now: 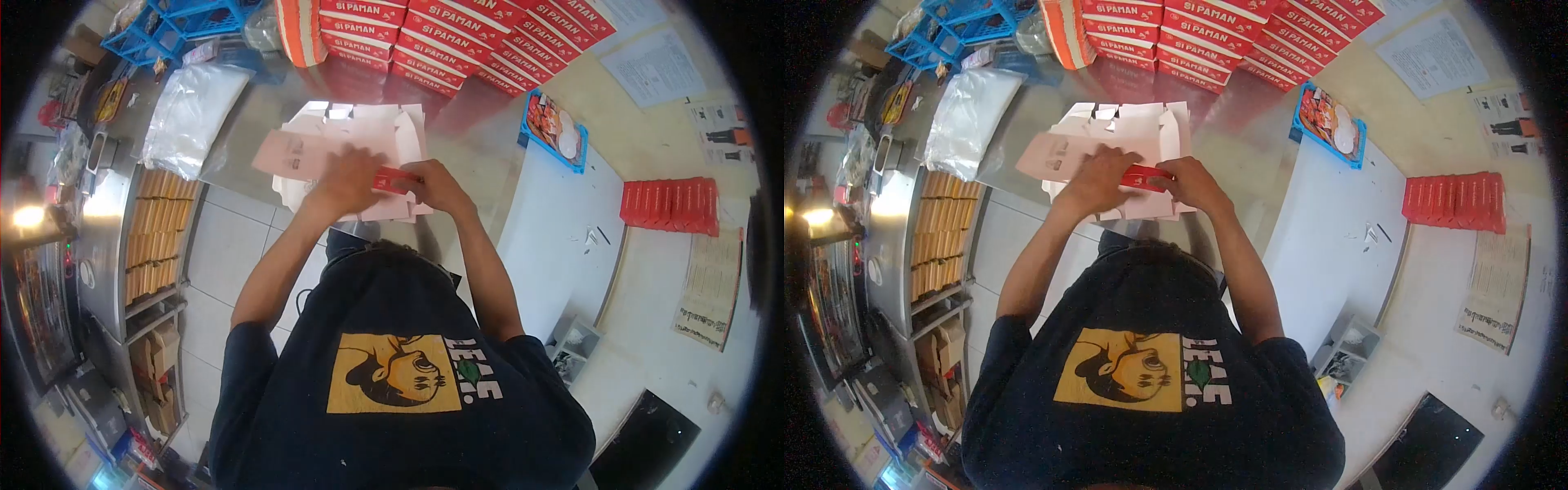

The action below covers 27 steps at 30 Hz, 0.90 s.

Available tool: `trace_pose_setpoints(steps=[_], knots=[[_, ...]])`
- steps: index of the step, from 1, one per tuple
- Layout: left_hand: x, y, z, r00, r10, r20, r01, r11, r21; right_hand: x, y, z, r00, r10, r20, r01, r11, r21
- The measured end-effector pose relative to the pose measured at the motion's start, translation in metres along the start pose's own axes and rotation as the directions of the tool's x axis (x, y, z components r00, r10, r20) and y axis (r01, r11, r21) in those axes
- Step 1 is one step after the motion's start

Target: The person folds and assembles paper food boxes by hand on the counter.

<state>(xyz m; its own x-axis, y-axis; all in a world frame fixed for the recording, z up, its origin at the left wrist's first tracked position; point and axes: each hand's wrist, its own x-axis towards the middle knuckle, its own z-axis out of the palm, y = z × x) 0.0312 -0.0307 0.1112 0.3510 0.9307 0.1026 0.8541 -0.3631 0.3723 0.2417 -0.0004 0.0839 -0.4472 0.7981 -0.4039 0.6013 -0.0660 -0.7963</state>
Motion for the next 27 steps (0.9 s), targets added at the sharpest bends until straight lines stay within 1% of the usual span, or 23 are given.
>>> trace_pose_setpoints(steps=[1,2,3,4,5,6,7,8,10,11,12,13,14,15,16,18,19,21,22,24,25,26,27], knots=[[-0.003,-0.009,-0.006,0.997,0.029,-0.075,-0.017,0.988,0.157,-0.001,0.000,-0.006,1.000,-0.003,-0.008,0.003,1.000,0.001],[-0.007,-0.019,-0.012,0.987,0.057,-0.150,-0.008,0.951,0.310,-0.001,-0.001,-0.011,0.993,-0.080,-0.082,0.077,0.996,-0.051],[0.000,-0.028,-0.034,0.997,-0.061,0.040,0.044,0.943,0.331,0.000,-0.002,-0.014,0.976,-0.163,-0.146,0.148,0.983,-0.107],[0.002,-0.036,-0.047,0.957,-0.182,0.225,0.092,0.927,0.363,-0.004,-0.013,-0.018,0.975,-0.170,-0.142,0.155,0.982,-0.108],[0.000,-0.044,-0.051,0.958,-0.186,0.219,0.095,0.925,0.369,-0.008,-0.026,-0.024,0.969,-0.205,-0.135,0.170,0.957,-0.233],[0.001,-0.051,-0.053,0.963,-0.172,0.207,0.126,0.967,0.220,-0.010,-0.036,-0.030,0.962,-0.240,-0.130,0.181,0.917,-0.354],[0.003,-0.055,-0.053,0.968,-0.155,0.195,0.145,0.987,0.064,-0.010,-0.042,-0.034,0.959,-0.245,-0.139,0.184,0.918,-0.353],[0.004,-0.056,-0.051,0.970,-0.148,0.193,0.137,0.988,0.069,-0.010,-0.046,-0.036,0.964,-0.242,-0.114,0.187,0.915,-0.359],[0.001,-0.046,-0.057,0.997,-0.027,-0.071,0.009,0.968,-0.250,-0.008,-0.048,-0.037,0.966,-0.240,-0.093,0.192,0.912,-0.363],[-0.002,-0.040,-0.059,0.997,-0.024,-0.072,0.005,0.969,-0.246,-0.006,-0.047,-0.035,0.939,-0.336,-0.069,0.299,0.901,-0.315],[0.000,-0.015,-0.079,0.995,-0.080,-0.052,0.058,0.944,-0.326,-0.005,-0.047,-0.033,0.901,-0.430,-0.050,0.403,0.876,-0.264],[0.001,0.000,-0.089,0.991,-0.134,-0.028,0.111,0.908,-0.403,-0.004,-0.050,-0.033,0.901,-0.431,-0.055,0.403,0.876,-0.264],[0.000,0.002,-0.086,0.991,-0.130,-0.029,0.108,0.910,-0.401,-0.003,-0.055,-0.033,0.896,-0.444,0.007,0.436,0.876,-0.204],[-0.001,0.002,-0.081,0.994,-0.053,-0.099,0.015,0.934,-0.356,-0.003,-0.060,-0.035,0.885,-0.461,0.070,0.466,0.873,-0.143],[-0.002,0.001,-0.077,0.986,0.026,-0.166,-0.076,0.950,-0.302,-0.005,-0.065,-0.038,0.883,-0.465,0.069,0.470,0.871,-0.144],[-0.006,0.000,-0.074,0.992,0.042,-0.119,-0.074,0.956,-0.284,-0.011,-0.074,-0.042,0.940,-0.222,0.259,0.238,0.971,-0.030],[-0.009,0.000,-0.073,0.993,0.068,-0.101,-0.099,0.932,-0.349,-0.012,-0.074,-0.040,0.940,-0.226,0.256,0.241,0.970,-0.030],[-0.016,0.002,-0.066,0.990,0.126,-0.068,-0.144,0.867,-0.477,-0.014,-0.068,-0.034,0.952,-0.270,0.145,0.251,0.959,0.135],[-0.020,0.003,-0.061,0.989,0.133,-0.071,-0.150,0.868,-0.474,-0.012,-0.063,-0.031,0.952,-0.272,0.139,0.255,0.958,0.133],[-0.027,0.004,-0.044,0.992,0.048,-0.113,-0.095,0.881,-0.464,-0.003,-0.048,-0.022,0.906,-0.424,-0.001,0.424,0.905,-0.036],[-0.035,-0.007,-0.026,0.992,0.060,-0.108,-0.098,0.916,-0.388,0.002,-0.041,-0.009,0.902,-0.431,-0.011,0.430,0.902,-0.043],[-0.043,-0.004,-0.015,0.989,-0.010,-0.149,-0.047,0.928,-0.371,0.009,-0.032,0.009,0.820,-0.385,-0.425,0.374,0.921,-0.113],[-0.052,-0.002,-0.003,0.978,-0.077,-0.195,0.003,0.935,-0.355,0.017,-0.022,0.021,0.572,-0.302,-0.763,0.299,0.943,-0.150]])
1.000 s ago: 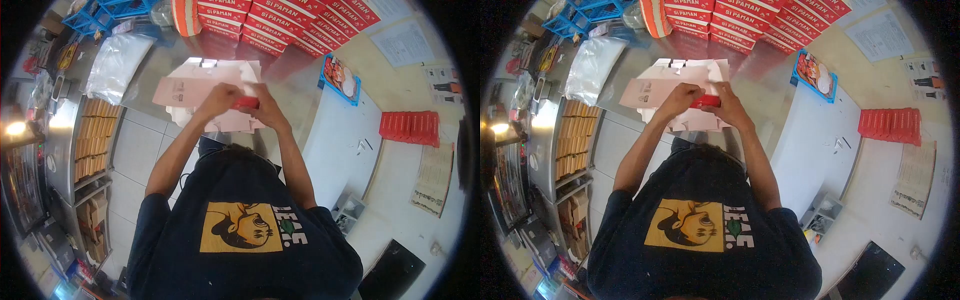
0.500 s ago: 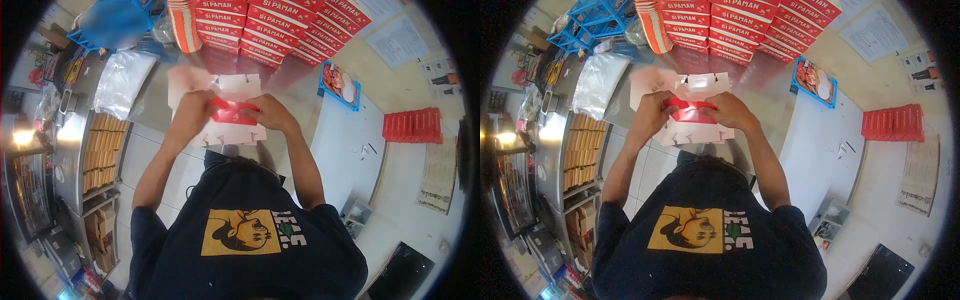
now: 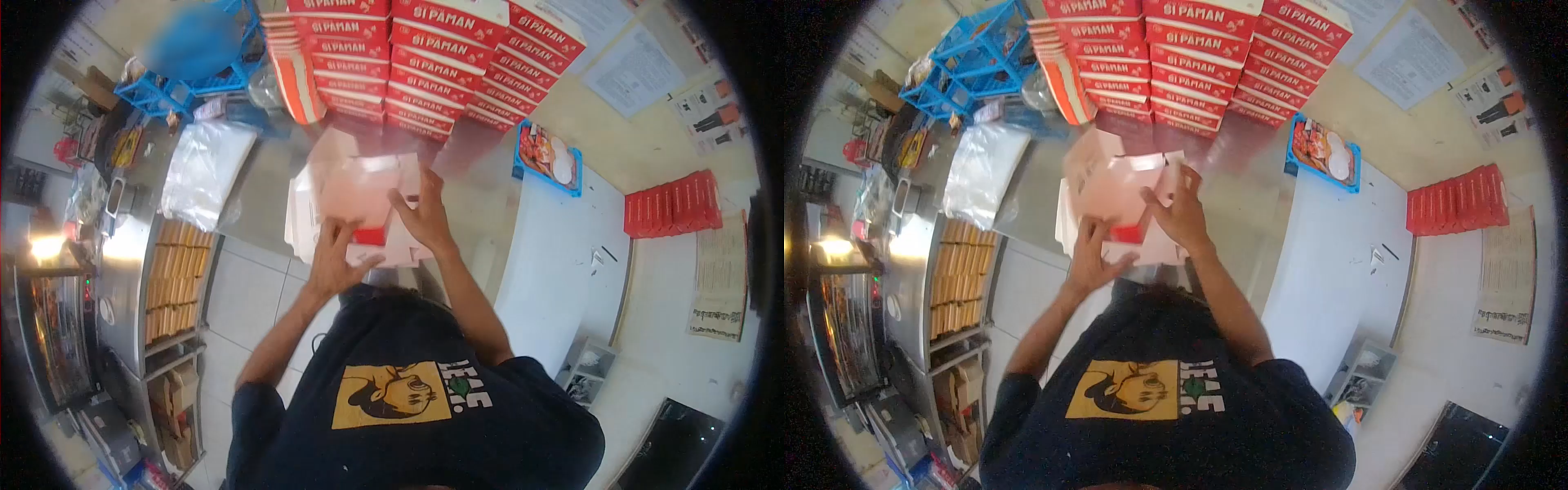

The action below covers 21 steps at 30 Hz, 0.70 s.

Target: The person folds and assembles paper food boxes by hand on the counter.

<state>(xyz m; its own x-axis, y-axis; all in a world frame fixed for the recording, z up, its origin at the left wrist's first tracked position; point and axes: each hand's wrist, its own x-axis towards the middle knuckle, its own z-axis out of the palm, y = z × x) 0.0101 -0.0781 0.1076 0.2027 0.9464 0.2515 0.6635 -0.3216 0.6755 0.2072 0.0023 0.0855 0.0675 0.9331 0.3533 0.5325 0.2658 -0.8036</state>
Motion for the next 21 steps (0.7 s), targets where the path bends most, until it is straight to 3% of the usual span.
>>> trace_pose_setpoints(steps=[1,2,4,6,7,8,9,10,11,12,13,14,15,16,17,18,19,20,21], knots=[[-0.014,-0.021,0.021,0.990,0.048,-0.135,-0.049,0.999,-0.004,-0.001,0.013,0.005,1.000,-0.012,-0.016,0.013,1.000,0.002],[-0.026,-0.031,0.032,0.985,-0.009,-0.172,-0.003,0.998,-0.066,0.001,0.026,0.009,0.942,0.329,0.071,-0.336,0.913,0.232],[-0.039,-0.048,0.045,0.997,-0.002,-0.072,0.001,1.000,-0.013,-0.007,0.067,0.025,0.777,0.588,0.224,-0.622,0.664,0.415],[-0.036,-0.045,0.044,1.000,0.017,-0.015,-0.017,0.999,0.027,-0.028,0.110,0.042,0.688,0.684,0.242,-0.673,0.475,0.567],[-0.028,-0.032,0.036,0.996,0.032,-0.088,-0.011,0.974,0.227,-0.033,0.115,0.041,0.697,0.678,0.233,-0.662,0.484,0.572],[-0.018,-0.026,0.032,0.985,0.062,-0.162,0.011,0.909,0.416,-0.036,0.117,0.040,0.809,0.570,0.142,-0.560,0.678,0.476],[-0.006,-0.030,0.036,0.982,0.080,-0.173,-0.001,0.910,0.414,-0.036,0.118,0.038,0.901,0.430,0.065,-0.424,0.834,0.353],[0.004,-0.038,0.043,0.972,-0.095,-0.216,0.123,0.985,0.121,-0.033,0.107,0.032,0.905,0.422,0.048,-0.410,0.840,0.354],[0.013,-0.045,0.051,0.944,-0.271,-0.190,0.236,0.954,-0.185,-0.036,0.096,0.028,0.989,0.150,0.008,-0.148,0.966,0.214],[0.027,-0.049,0.056,0.897,-0.436,-0.068,0.349,0.796,-0.494,-0.038,0.076,0.022,0.991,-0.133,0.009,0.132,0.990,0.057],[0.039,-0.058,0.065,0.909,-0.413,-0.061,0.332,0.802,-0.496,-0.042,0.053,0.019,0.985,0.004,0.174,-0.019,0.996,0.084],[0.051,-0.070,0.077,0.863,-0.504,0.026,0.368,0.594,-0.715,-0.042,0.042,0.011,0.955,-0.182,0.233,0.172,0.983,0.064],[0.063,-0.080,0.089,0.815,-0.562,0.143,0.379,0.329,-0.865,-0.043,0.036,0.010,0.936,-0.218,0.277,0.201,0.976,0.089],[0.071,-0.080,0.096,0.864,-0.500,0.059,0.252,0.329,-0.910,-0.041,0.030,0.008,0.941,-0.192,0.279,0.153,0.976,0.155],[0.076,-0.079,0.103,0.876,-0.478,0.066,0.249,0.332,-0.910,-0.041,0.026,0.006,0.944,-0.167,0.283,0.104,0.969,0.223],[0.081,-0.070,0.107,0.833,-0.552,0.042,0.223,0.265,-0.938,-0.042,0.030,0.008,0.950,-0.167,0.264,0.110,0.970,0.215],[0.083,-0.066,0.111,0.779,-0.627,0.022,0.188,0.200,-0.962,-0.044,0.038,0.012,0.992,-0.055,0.115,0.020,0.959,0.284],[0.083,-0.073,0.122,0.789,-0.613,0.033,0.151,0.142,-0.978,-0.045,0.046,0.017,0.997,0.067,-0.021,-0.055,0.928,0.369],[0.084,-0.072,0.126,0.793,-0.609,0.026,0.143,0.145,-0.979,-0.045,0.048,0.019,0.998,0.059,-0.025,-0.046,0.928,0.370]])
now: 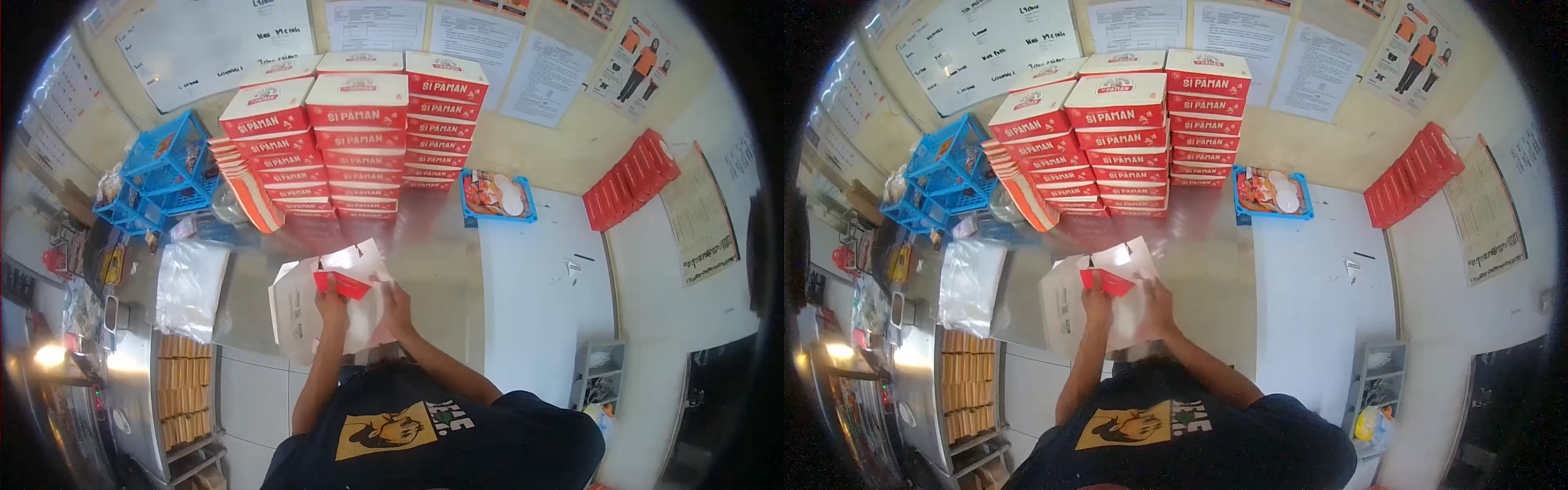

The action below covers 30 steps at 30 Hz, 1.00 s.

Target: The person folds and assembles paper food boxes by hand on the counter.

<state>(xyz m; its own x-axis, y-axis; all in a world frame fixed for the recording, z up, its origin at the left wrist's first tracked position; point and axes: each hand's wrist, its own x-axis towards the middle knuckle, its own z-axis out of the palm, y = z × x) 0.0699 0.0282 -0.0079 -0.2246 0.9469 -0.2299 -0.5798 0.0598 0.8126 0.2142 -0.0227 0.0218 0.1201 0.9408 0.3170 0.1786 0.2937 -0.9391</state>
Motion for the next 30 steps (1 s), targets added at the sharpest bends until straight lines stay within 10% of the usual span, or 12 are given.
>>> trace_pose_setpoints(steps=[2,6,10,24,30], knots=[[-0.003,-0.007,0.007,0.986,-0.152,-0.072,0.145,0.984,-0.099,0.001,0.004,-0.001,0.952,0.288,-0.105,-0.278,0.955,0.102],[-0.012,-0.006,0.007,0.994,-0.086,0.067,0.074,0.983,0.165,0.006,-0.012,-0.010,0.967,-0.008,0.254,0.075,0.963,-0.258],[-0.018,-0.005,0.025,0.984,-0.174,-0.041,0.179,0.973,0.146,0.014,-0.005,-0.008,0.927,0.090,0.364,0.089,0.890,-0.447],[0.012,-0.038,0.015,0.981,-0.048,-0.188,0.127,0.893,0.431,0.023,-0.002,0.007,0.929,-0.054,0.367,0.191,0.918,-0.348],[-0.012,-0.024,0.028,0.972,0.190,0.141,-0.213,0.448,0.868,0.026,-0.002,0.007,0.958,0.097,0.271,0.024,0.910,-0.413]])
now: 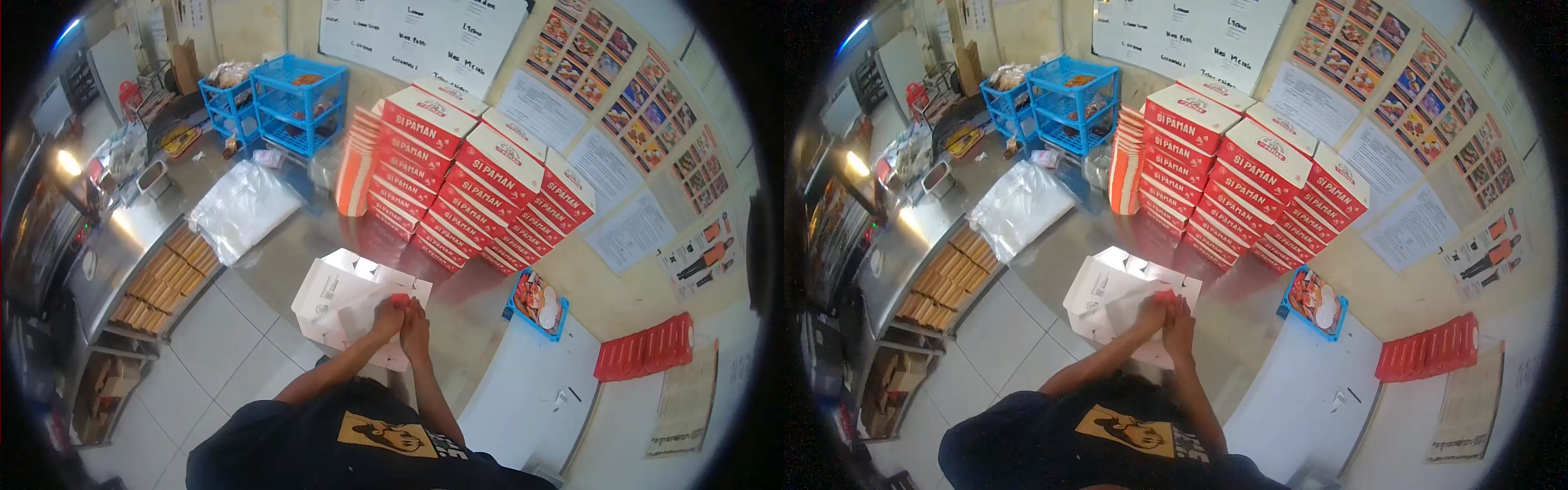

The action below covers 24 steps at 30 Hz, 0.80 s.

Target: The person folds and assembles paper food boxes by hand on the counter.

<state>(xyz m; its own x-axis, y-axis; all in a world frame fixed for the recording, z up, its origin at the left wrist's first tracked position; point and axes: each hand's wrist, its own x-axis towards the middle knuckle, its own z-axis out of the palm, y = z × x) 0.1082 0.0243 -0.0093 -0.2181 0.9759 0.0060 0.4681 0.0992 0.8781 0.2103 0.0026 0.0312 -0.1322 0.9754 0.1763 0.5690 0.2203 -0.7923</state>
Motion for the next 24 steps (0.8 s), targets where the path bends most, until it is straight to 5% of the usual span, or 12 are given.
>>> trace_pose_setpoints(steps=[2,4,5,6,9,11,13,15,16,18,22,24], knots=[[-0.001,0.026,-0.019,0.988,-0.124,0.097,0.143,0.964,-0.225,0.016,-0.008,-0.011,0.994,0.083,0.067,-0.095,0.973,0.210],[-0.003,0.013,-0.009,0.955,0.239,0.175,-0.243,0.970,0.000,0.030,-0.031,-0.022,0.982,0.122,0.144,-0.162,0.938,0.305],[-0.017,0.020,-0.007,0.945,0.291,0.146,-0.304,0.950,0.072,0.043,-0.025,-0.020,0.976,0.125,0.179,-0.110,0.989,-0.095],[-0.021,0.019,0.000,0.947,0.285,0.146,-0.297,0.953,0.063,0.056,-0.013,-0.018,0.968,0.138,0.210,-0.021,0.878,-0.478],[-0.027,0.044,-0.009,0.936,0.089,0.341,-0.206,0.923,0.325,0.094,0.037,-0.033,0.897,0.033,0.441,0.296,0.696,-0.654],[-0.034,0.046,-0.028,0.923,0.126,0.363,-0.244,0.922,0.300,0.099,0.032,-0.051,0.741,0.450,0.497,-0.287,0.883,-0.372],[-0.036,0.021,-0.025,0.914,0.169,0.369,-0.279,0.922,0.269,0.092,0.051,-0.057,0.779,0.381,0.498,-0.286,0.923,-0.259],[-0.034,-0.036,0.005,0.882,0.445,0.156,-0.472,0.822,0.320,0.087,0.060,-0.059,0.830,0.359,0.426,-0.349,0.931,-0.106],[-0.036,-0.036,-0.001,0.887,0.435,0.156,-0.462,0.830,0.313,0.084,0.060,-0.060,0.823,0.368,0.432,-0.354,0.928,-0.116],[-0.031,-0.039,-0.015,0.994,-0.005,0.112,-0.014,0.984,0.175,0.073,0.063,-0.061,0.843,0.391,0.370,-0.400,0.915,-0.056],[-0.033,-0.050,-0.006,0.993,0.020,0.119,-0.032,0.995,0.097,0.046,0.089,-0.035,0.813,0.321,0.485,-0.502,0.809,0.305],[-0.033,-0.030,-0.007,0.997,0.059,0.060,-0.061,0.997,0.036,0.032,0.031,-0.030,0.834,0.397,0.384,-0.476,0.869,0.136]])
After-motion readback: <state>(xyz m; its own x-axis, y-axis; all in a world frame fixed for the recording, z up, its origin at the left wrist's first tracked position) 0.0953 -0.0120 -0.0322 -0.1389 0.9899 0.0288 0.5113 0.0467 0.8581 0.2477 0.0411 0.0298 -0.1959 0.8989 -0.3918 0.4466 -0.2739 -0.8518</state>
